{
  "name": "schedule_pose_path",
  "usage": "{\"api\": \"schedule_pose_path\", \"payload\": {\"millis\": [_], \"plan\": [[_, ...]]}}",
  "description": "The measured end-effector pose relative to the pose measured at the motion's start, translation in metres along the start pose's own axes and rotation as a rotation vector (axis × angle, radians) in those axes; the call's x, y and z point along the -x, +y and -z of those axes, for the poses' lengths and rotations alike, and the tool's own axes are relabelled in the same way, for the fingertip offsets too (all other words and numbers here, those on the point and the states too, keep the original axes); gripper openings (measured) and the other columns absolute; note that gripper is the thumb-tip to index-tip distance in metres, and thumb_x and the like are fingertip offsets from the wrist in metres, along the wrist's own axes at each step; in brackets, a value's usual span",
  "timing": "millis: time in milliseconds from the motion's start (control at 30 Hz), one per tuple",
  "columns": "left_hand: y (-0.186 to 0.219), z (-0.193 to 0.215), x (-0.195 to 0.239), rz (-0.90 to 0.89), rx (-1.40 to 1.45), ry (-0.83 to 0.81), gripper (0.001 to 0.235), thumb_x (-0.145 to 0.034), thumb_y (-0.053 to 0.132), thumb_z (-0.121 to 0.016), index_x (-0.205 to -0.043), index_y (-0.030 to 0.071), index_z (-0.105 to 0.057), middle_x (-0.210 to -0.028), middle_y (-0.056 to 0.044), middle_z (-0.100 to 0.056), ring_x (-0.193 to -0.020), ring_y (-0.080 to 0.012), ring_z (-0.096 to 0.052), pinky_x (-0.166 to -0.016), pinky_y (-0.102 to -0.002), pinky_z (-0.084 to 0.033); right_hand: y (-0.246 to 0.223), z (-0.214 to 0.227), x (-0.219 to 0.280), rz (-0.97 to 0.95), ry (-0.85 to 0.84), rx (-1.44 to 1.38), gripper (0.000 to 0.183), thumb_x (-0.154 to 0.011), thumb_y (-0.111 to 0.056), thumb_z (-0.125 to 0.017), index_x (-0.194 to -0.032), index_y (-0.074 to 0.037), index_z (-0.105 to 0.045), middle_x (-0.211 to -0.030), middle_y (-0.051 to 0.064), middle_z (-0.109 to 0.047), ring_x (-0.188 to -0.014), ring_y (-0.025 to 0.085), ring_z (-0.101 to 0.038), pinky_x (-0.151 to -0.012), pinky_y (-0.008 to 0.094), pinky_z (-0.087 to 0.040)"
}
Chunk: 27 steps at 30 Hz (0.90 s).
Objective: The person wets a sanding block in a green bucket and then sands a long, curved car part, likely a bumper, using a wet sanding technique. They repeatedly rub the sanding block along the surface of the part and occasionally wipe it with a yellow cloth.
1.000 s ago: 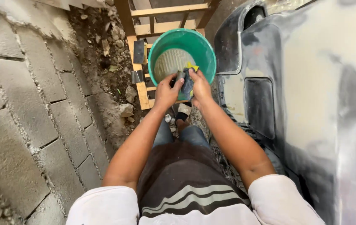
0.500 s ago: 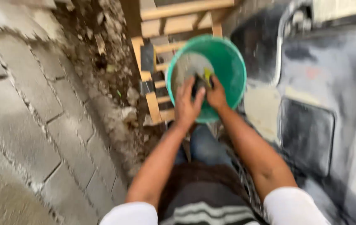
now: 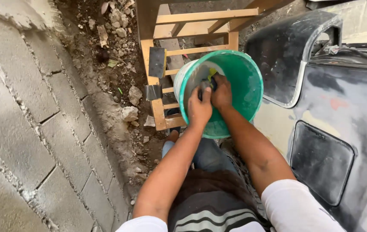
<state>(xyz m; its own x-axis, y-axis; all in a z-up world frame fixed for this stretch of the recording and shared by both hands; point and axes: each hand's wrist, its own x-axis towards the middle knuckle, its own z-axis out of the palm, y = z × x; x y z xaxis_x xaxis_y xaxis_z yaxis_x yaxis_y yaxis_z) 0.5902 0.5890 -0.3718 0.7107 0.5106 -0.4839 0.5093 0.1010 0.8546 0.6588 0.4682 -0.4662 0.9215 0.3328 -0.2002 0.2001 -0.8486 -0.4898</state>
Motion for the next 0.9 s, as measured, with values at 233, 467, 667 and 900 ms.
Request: {"api": "schedule_pose_path", "payload": {"millis": [233,467,667,900], "plan": [[-0.075,-0.070,-0.079,0.117,-0.056,0.166,0.054,-0.096,0.042,-0.062,-0.125,-0.003,-0.066,-0.122,-0.030,-0.069,-0.114,-0.0465,-0.066,-0.098,-0.050,-0.052,-0.002,-0.029,-0.017,-0.021,0.152,0.024,0.055,-0.092,-0.029,-0.067,-0.136,0.001,-0.056,-0.137,0.030,-0.056,-0.124,0.047,-0.051,-0.104,0.049,-0.041],[-0.093,-0.087,-0.129,0.376,-0.477,0.061,0.056,-0.092,0.048,-0.062,-0.124,0.002,-0.065,-0.128,-0.028,-0.063,-0.119,-0.0475,-0.059,-0.101,-0.054,-0.048,0.015,-0.031,-0.054,-0.310,-0.412,0.040,0.045,-0.098,-0.038,-0.053,-0.135,-0.014,-0.061,-0.140,0.021,-0.060,-0.128,0.039,-0.056,-0.108,0.048,-0.043],[-0.179,-0.106,-0.151,0.337,-0.759,-0.096,0.044,-0.085,0.030,-0.063,-0.120,0.003,-0.068,-0.131,-0.022,-0.064,-0.121,-0.0405,-0.062,-0.102,-0.049,-0.051,0.152,-0.175,-0.024,-0.111,-0.121,-0.007,0.041,-0.100,-0.022,-0.057,-0.138,-0.007,-0.059,-0.142,0.030,-0.054,-0.130,0.048,-0.050,-0.107,0.052,-0.040],[-0.196,-0.103,-0.151,0.413,-0.712,-0.113,0.038,-0.097,0.031,-0.055,-0.122,0.005,-0.068,-0.135,-0.023,-0.064,-0.125,-0.0399,-0.062,-0.106,-0.048,-0.050,0.096,-0.134,-0.041,-0.627,-0.262,0.009,0.047,-0.093,-0.028,-0.062,-0.135,-0.007,-0.057,-0.124,0.027,-0.066,-0.117,0.044,-0.063,-0.100,0.051,-0.049]]}}
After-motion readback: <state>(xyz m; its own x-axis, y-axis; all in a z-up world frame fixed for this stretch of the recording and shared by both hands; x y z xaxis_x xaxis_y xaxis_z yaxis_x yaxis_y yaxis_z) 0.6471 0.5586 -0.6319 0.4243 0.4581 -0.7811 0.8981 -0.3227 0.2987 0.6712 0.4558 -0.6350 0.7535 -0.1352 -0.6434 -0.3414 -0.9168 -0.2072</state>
